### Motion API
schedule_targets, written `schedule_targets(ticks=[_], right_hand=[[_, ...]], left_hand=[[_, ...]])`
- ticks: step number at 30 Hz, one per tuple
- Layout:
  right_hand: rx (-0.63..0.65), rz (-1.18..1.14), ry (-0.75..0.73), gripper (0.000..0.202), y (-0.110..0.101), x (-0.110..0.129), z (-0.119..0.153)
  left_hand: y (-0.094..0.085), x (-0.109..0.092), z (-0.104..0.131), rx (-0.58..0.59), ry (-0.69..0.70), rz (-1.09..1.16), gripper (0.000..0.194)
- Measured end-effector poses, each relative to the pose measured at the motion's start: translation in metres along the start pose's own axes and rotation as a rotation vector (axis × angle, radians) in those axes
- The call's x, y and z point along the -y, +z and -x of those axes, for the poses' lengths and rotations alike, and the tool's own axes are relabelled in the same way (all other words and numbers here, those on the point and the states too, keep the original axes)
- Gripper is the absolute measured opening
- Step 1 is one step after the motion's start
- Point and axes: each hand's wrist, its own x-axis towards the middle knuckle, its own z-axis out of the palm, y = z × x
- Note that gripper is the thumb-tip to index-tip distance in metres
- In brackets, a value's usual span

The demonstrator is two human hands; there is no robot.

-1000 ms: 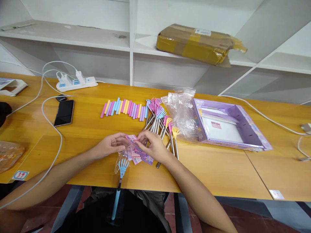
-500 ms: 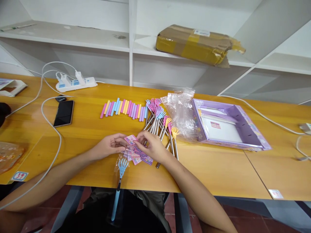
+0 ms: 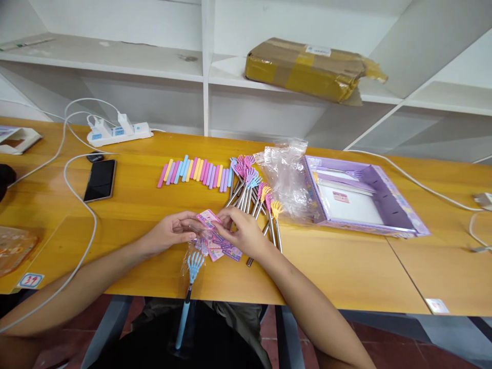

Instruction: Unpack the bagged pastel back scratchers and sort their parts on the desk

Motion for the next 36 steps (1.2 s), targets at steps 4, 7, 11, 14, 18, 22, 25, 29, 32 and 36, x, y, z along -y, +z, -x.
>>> schedule_targets(ticks=[4, 7, 11, 14, 18, 22, 25, 29, 32, 36], right_hand=[[-0.018, 0.017, -0.022, 0.010, -0.0005, 0.0024, 0.0009], [-0.004, 0.010, -0.027, 0.012, 0.0004, 0.0016, 0.0015], [-0.021, 0.007, -0.083, 0.012, 0.0007, 0.0013, 0.0015], [-0.031, 0.039, -0.123, 0.013, -0.0001, 0.0029, 0.0007], [-0.024, 0.075, -0.194, 0.012, -0.0002, 0.0046, -0.0008], [0.006, 0.089, -0.253, 0.013, 0.0002, 0.0048, -0.0016], [0.003, 0.098, -0.237, 0.014, 0.0003, 0.0049, -0.0014], [-0.021, 0.118, -0.252, 0.017, 0.0004, 0.0049, -0.0013], [-0.029, 0.140, -0.269, 0.016, 0.0009, 0.0043, -0.0015], [-0.031, 0.161, -0.277, 0.014, 0.0018, 0.0024, -0.0013]], left_hand=[[0.0038, -0.0027, 0.0014, -0.028, -0.011, 0.018, 0.048], [0.0039, -0.0009, 0.0012, -0.038, -0.005, 0.010, 0.043], [0.0033, 0.0008, 0.0005, -0.029, -0.004, -0.018, 0.040], [0.0036, 0.0000, 0.0007, -0.023, 0.003, -0.032, 0.040], [0.0045, -0.0001, 0.0016, -0.017, -0.013, -0.041, 0.043], [0.0070, -0.0006, 0.0024, -0.038, -0.037, -0.048, 0.048], [0.0089, -0.0029, 0.0023, -0.051, -0.043, -0.050, 0.047], [0.0094, -0.0034, 0.0015, -0.092, -0.052, -0.042, 0.046], [0.0087, -0.0008, 0.0009, -0.121, -0.060, -0.041, 0.042], [0.0078, 0.0020, 0.0007, -0.114, -0.054, -0.042, 0.038]])
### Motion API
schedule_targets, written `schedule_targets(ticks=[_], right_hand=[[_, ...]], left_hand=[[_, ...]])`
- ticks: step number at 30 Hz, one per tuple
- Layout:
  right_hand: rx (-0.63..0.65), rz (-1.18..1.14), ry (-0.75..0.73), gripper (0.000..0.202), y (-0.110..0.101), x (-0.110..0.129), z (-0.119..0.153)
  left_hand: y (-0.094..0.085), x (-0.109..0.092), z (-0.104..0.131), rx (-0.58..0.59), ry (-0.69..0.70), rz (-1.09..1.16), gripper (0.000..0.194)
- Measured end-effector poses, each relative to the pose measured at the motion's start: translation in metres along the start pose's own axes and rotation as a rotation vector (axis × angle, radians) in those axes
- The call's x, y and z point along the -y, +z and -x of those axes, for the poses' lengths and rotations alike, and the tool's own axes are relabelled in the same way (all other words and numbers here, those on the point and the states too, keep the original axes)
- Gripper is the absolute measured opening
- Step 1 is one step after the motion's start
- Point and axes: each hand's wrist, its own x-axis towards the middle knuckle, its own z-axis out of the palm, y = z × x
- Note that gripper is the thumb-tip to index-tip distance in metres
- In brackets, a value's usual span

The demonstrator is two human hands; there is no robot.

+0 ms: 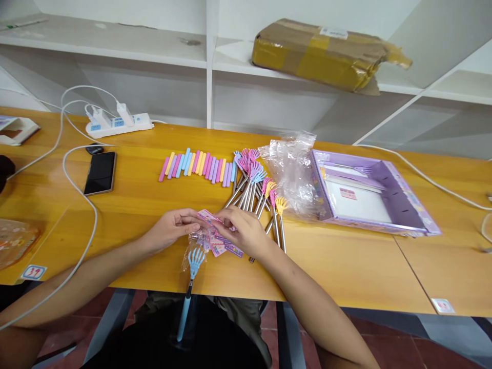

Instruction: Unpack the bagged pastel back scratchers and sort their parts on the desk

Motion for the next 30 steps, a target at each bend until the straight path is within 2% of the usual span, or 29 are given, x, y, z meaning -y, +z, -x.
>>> schedule_targets(ticks=[7, 16, 30], right_hand=[[0.008, 0.004, 0.007, 0.013, 0.0001, 0.0010, -0.0004], [-0.126, 0.028, 0.009, 0.015, 0.0005, 0.0053, -0.0014], [-0.004, -0.043, 0.070, 0.011, -0.0015, 0.0019, -0.0011]], left_hand=[[0.0000, 0.0016, -0.0008, 0.015, 0.016, 0.026, 0.040], [0.0013, -0.0018, 0.0026, 0.090, 0.042, -0.004, 0.039], [0.0011, 0.0013, 0.0016, 0.071, 0.037, -0.041, 0.041]])
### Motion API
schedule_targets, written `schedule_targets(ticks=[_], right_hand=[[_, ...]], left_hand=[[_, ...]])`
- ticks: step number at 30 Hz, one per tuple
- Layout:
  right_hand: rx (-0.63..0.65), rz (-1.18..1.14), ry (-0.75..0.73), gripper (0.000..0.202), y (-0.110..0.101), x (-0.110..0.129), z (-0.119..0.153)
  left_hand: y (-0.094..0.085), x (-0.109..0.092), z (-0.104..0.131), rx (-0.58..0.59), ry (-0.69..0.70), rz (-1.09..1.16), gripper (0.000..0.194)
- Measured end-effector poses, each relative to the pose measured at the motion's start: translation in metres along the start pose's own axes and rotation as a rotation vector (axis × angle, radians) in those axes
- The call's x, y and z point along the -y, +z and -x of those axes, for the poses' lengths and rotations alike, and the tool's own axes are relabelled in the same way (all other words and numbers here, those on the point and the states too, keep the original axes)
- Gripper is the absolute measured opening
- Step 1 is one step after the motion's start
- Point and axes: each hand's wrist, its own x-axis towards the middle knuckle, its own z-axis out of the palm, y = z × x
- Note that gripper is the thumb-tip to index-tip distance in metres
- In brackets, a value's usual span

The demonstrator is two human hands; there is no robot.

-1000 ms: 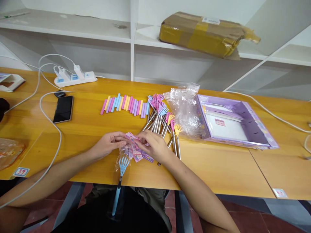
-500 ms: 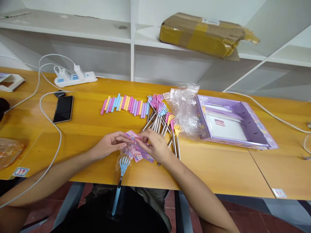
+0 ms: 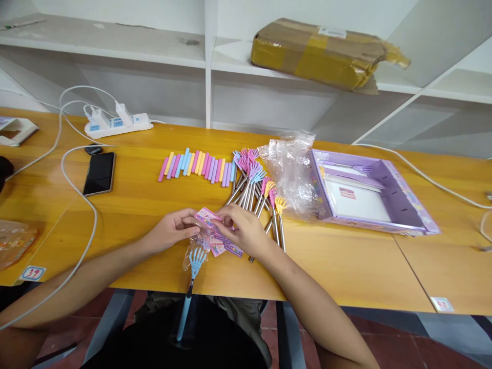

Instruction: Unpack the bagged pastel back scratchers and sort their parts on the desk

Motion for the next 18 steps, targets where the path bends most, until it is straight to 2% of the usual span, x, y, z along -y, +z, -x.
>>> schedule_targets(ticks=[12, 18], right_hand=[[0.029, -0.077, -0.019, 0.016, 0.0009, 0.0028, -0.0010], [0.052, 0.013, -0.065, 0.021, 0.0002, -0.0025, 0.0016]], left_hand=[[0.0003, -0.0038, 0.0014, -0.045, 0.003, 0.000, 0.040], [0.0000, -0.0064, 0.0021, -0.056, 0.013, -0.044, 0.040]])
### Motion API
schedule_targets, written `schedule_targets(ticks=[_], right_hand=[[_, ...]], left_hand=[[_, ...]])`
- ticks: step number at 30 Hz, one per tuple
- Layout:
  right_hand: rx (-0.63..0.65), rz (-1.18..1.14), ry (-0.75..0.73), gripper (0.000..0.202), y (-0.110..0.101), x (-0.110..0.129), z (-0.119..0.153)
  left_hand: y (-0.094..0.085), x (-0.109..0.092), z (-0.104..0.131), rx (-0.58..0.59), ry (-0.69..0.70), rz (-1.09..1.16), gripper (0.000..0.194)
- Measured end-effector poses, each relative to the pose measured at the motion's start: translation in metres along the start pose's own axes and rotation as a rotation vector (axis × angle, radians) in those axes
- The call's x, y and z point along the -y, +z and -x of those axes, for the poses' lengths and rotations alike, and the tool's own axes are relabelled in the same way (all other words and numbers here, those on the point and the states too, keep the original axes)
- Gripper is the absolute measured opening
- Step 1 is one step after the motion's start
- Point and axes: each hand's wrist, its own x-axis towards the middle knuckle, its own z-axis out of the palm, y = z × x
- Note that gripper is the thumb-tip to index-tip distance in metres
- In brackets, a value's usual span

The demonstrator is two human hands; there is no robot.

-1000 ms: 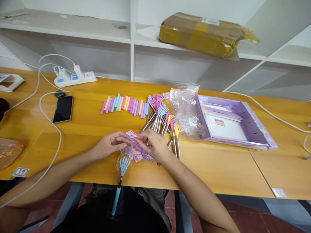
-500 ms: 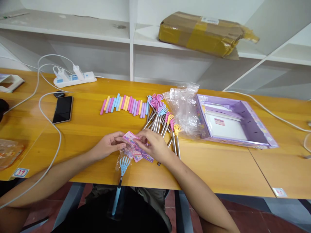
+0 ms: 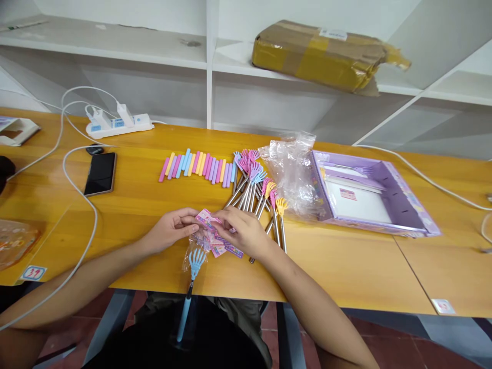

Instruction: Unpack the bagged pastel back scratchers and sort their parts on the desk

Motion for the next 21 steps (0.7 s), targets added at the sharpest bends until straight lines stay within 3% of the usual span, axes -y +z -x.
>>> schedule_targets(ticks=[8, 15, 21], right_hand=[[0.059, -0.034, -0.055, 0.027, -0.002, -0.002, 0.001], [0.199, -0.213, 0.091, 0.031, -0.008, 0.003, -0.005], [0.183, -0.307, 0.145, 0.030, -0.011, 0.006, -0.007]], left_hand=[[0.003, -0.004, 0.000, 0.037, 0.027, 0.008, 0.039], [0.000, 0.000, 0.000, 0.034, 0.046, -0.006, 0.036], [0.002, 0.001, 0.001, 0.033, 0.061, 0.011, 0.048]])
